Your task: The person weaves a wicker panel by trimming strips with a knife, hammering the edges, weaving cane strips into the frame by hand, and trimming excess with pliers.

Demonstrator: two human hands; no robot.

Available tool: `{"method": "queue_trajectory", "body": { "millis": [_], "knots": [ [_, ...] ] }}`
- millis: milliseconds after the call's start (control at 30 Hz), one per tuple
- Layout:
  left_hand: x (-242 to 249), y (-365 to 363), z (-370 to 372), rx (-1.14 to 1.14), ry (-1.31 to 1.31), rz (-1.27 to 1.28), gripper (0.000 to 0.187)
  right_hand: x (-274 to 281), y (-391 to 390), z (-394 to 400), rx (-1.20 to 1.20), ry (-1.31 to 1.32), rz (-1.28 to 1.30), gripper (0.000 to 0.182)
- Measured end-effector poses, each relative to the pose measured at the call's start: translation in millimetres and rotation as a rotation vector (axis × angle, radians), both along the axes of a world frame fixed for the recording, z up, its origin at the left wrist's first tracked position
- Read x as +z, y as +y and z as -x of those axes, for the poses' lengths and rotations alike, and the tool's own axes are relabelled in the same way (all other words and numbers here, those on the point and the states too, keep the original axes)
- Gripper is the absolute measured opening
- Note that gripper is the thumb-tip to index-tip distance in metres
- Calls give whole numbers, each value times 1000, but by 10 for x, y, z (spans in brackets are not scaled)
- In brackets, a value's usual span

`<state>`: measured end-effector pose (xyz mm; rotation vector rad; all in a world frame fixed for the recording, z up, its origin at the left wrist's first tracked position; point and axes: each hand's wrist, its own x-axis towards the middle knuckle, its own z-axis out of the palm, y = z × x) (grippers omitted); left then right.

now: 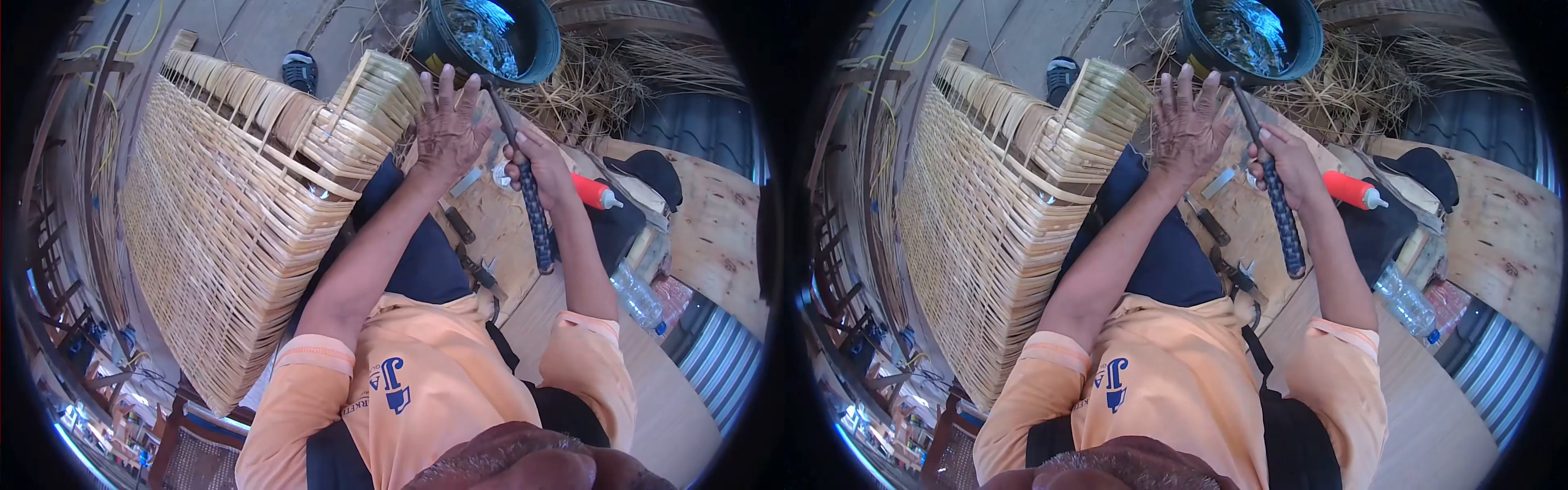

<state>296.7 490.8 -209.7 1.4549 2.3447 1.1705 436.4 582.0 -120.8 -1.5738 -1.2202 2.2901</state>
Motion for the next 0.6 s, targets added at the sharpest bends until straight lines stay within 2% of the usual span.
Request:
{"method": "queue_trajectory", "body": {
  "millis": [167,233,267,333,367,433,467,533,600],
  "knots": [
    [-70,-49,84,-32,18,81,68,78,-155,-12,-13,-30,-10,44],
    [-175,-39,143,18,-275,305,68,21,-149,-50,-4,-66,-38,44],
    [-216,-19,121,20,-277,304,68,20,-142,-38,-2,-67,-39,44],
    [-244,13,14,24,-417,667,72,7,-156,-22,-15,-166,-82,42],
    [-345,17,-33,-9,-460,739,72,-97,-90,-58,-15,-169,-82,42],
    [-716,55,-191,-128,-545,726,73,-452,153,-231,358,-389,-540,38],
    [-914,54,-268,-166,-588,674,74,-552,254,-279,357,-393,-543,38],
    [-826,-6,-295,-115,-788,652,74,-623,373,-320,714,-539,-1255,33],
    [-1019,-58,-303,-154,-795,609,74,-599,326,-314,749,-552,-1308,31]
  ]
}}
